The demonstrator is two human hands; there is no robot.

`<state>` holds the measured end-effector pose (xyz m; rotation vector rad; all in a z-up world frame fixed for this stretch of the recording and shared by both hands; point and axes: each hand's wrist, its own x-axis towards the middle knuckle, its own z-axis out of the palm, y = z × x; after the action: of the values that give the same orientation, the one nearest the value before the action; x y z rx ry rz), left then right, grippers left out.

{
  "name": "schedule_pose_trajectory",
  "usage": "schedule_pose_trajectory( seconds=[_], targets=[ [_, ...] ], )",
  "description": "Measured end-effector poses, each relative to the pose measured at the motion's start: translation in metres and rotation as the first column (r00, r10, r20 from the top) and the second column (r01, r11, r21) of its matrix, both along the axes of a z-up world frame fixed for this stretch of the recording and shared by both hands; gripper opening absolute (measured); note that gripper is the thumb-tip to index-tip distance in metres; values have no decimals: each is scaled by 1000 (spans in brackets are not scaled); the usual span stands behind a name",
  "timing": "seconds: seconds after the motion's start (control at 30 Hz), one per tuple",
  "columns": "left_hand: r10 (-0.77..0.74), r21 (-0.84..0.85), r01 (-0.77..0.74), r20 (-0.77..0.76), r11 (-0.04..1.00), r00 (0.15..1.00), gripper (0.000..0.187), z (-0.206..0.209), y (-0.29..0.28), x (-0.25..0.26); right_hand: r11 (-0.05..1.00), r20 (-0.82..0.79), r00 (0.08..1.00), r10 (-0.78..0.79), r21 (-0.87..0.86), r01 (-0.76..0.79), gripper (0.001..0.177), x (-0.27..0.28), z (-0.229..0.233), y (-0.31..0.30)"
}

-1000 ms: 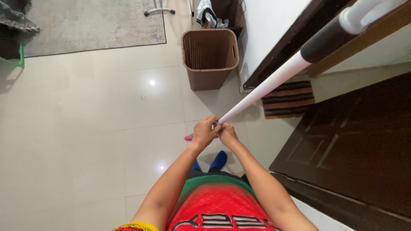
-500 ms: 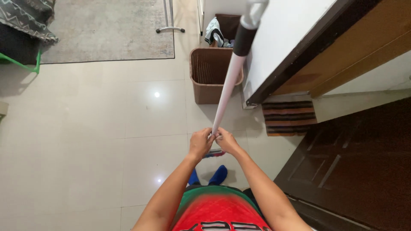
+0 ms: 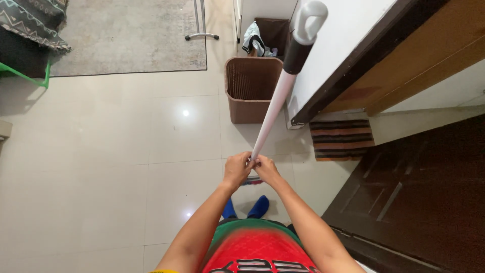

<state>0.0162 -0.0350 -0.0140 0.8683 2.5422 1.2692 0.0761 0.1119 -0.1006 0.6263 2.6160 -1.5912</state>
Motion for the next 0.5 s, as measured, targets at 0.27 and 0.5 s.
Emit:
schedule_pose_trajectory(
  seconds=[0.27, 0.5],
  targets=[
    [-36, -15, 35, -62, 999, 997, 23, -6, 4, 6, 996, 136, 987, -84, -32, 89, 17, 10, 19, -6],
    [-43, 2, 43, -19, 999, 999, 25, -5, 12, 2, 996, 98, 992, -79, 47, 75, 22, 7, 15, 2]
  ],
)
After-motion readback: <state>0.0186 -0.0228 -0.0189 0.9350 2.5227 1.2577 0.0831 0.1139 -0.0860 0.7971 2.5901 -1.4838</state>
